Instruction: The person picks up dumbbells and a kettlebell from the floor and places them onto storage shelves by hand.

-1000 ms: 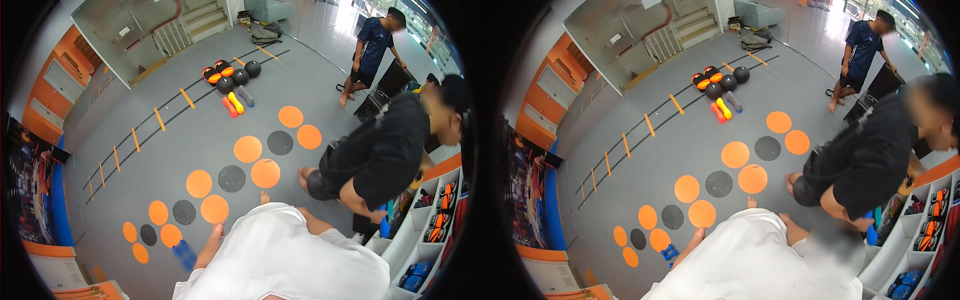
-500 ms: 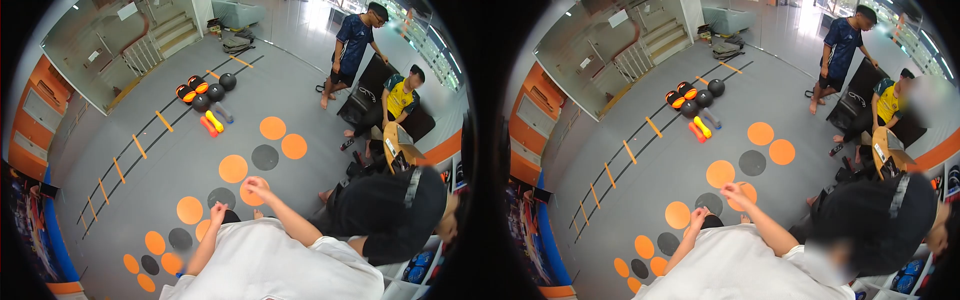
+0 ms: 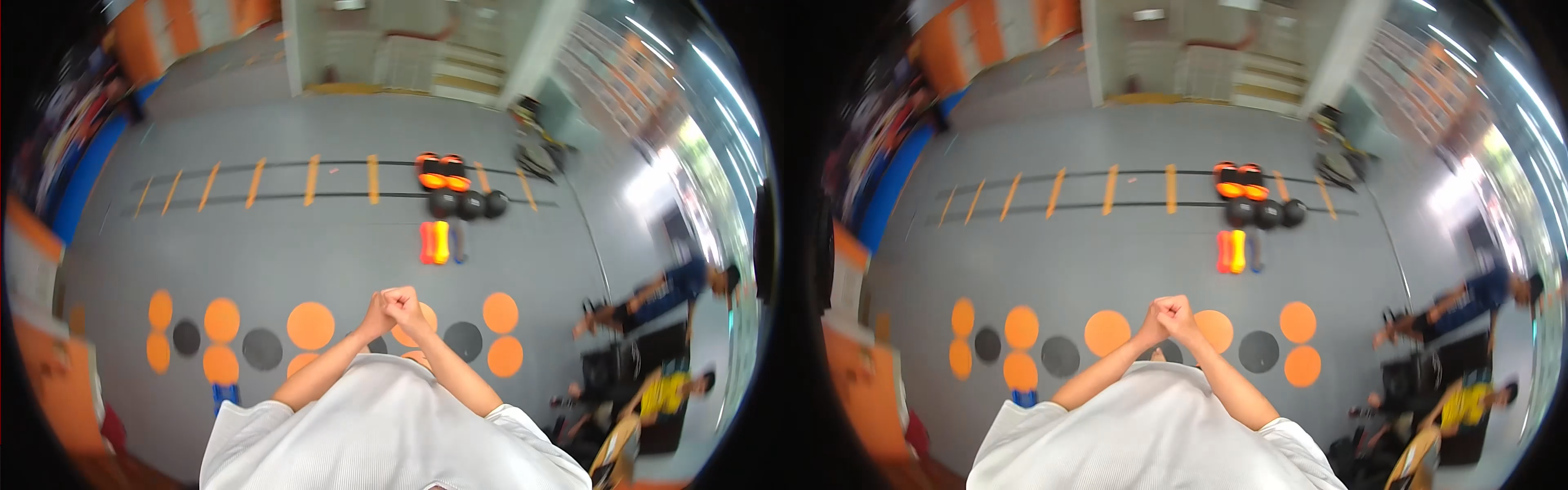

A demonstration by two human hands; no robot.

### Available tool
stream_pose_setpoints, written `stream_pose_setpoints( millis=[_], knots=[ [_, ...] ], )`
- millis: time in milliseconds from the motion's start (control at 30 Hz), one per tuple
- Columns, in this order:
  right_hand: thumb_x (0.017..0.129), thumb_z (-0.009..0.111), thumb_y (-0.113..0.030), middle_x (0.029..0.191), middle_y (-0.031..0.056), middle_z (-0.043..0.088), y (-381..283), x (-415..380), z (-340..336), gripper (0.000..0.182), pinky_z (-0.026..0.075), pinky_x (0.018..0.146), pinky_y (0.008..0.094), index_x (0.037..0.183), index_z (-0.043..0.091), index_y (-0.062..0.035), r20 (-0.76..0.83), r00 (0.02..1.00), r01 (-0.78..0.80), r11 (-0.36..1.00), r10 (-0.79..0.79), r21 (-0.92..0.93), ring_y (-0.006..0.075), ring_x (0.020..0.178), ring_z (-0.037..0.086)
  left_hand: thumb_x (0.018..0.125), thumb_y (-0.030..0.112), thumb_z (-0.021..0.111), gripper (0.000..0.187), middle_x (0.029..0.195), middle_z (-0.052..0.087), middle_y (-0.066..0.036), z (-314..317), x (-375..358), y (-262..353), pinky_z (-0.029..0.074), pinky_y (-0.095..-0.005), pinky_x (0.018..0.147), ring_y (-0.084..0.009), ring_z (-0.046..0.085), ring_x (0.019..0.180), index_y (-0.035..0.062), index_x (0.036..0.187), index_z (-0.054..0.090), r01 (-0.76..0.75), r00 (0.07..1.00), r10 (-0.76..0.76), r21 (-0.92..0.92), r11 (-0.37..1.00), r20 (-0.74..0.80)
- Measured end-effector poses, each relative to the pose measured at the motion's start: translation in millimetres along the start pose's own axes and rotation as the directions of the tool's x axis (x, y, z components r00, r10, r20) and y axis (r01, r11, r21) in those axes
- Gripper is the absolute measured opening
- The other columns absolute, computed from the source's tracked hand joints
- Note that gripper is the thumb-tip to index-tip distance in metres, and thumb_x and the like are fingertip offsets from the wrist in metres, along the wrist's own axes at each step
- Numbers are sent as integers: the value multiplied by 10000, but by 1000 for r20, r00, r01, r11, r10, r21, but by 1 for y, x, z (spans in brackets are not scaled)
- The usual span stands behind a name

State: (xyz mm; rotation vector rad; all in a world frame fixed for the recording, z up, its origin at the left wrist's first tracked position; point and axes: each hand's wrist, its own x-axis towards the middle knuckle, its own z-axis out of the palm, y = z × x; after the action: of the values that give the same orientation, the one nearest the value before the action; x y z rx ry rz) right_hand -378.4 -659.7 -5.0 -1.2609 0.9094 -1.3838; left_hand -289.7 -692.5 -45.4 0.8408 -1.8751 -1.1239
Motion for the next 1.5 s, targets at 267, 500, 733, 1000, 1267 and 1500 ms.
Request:
stream_pose_setpoints(
  millis=[267,500,733,1000,1267,1500],
  knots=[
    [516,452,-134,528,12,191,58,112,154,288,161,500,309,545,173,-70,710,689,-432,870,148,238,153,533,190,711,43,596,179,549,467,-73,-151,-79,-52,402,-295,505,-124,485,543,-20,635,446,389,714,-275,39,920,-644],
    [577,454,-138,497,-12,164,97,171,246,306,135,476,303,520,158,-85,923,318,-619,785,219,27,127,495,136,750,88,636,418,505,241,-19,-213,-199,-65,252,-304,431,-96,250,498,52,536,279,547,55,-433,-336,767,-900],
    [602,388,-21,512,-18,175,145,244,330,253,103,444,274,524,159,-92,962,-52,-738,639,268,-218,101,489,126,798,108,632,429,526,257,47,-270,-188,-83,241,-273,449,-71,248,525,76,552,281,351,-344,-434,-543,763,-833],
    [561,384,21,494,-20,192,167,284,476,228,111,450,277,483,187,-64,907,-412,-580,741,91,-338,87,474,141,792,73,653,452,542,246,72,-272,-177,-99,206,-246,450,-55,228,516,114,577,257,240,-545,-316,-506,829,-777],
    [555,417,-6,470,7,182,122,201,554,247,135,413,295,501,181,-50,750,-644,-534,791,-151,-299,98,447,155,702,-1,618,325,532,300,-78,-348,-186,-80,242,-296,434,-100,288,477,26,618,305,500,-520,-126,-420,757,-845],
    [511,474,-73,480,68,164,85,196,611,294,164,404,313,516,180,-57,777,-357,-433,829,-518,354,196,391,179,530,79,616,210,525,415,-111,-478,-220,-38,325,-327,416,-271,471,437,31,601,424,778,-73,456,235,583,-887]
  ],
)
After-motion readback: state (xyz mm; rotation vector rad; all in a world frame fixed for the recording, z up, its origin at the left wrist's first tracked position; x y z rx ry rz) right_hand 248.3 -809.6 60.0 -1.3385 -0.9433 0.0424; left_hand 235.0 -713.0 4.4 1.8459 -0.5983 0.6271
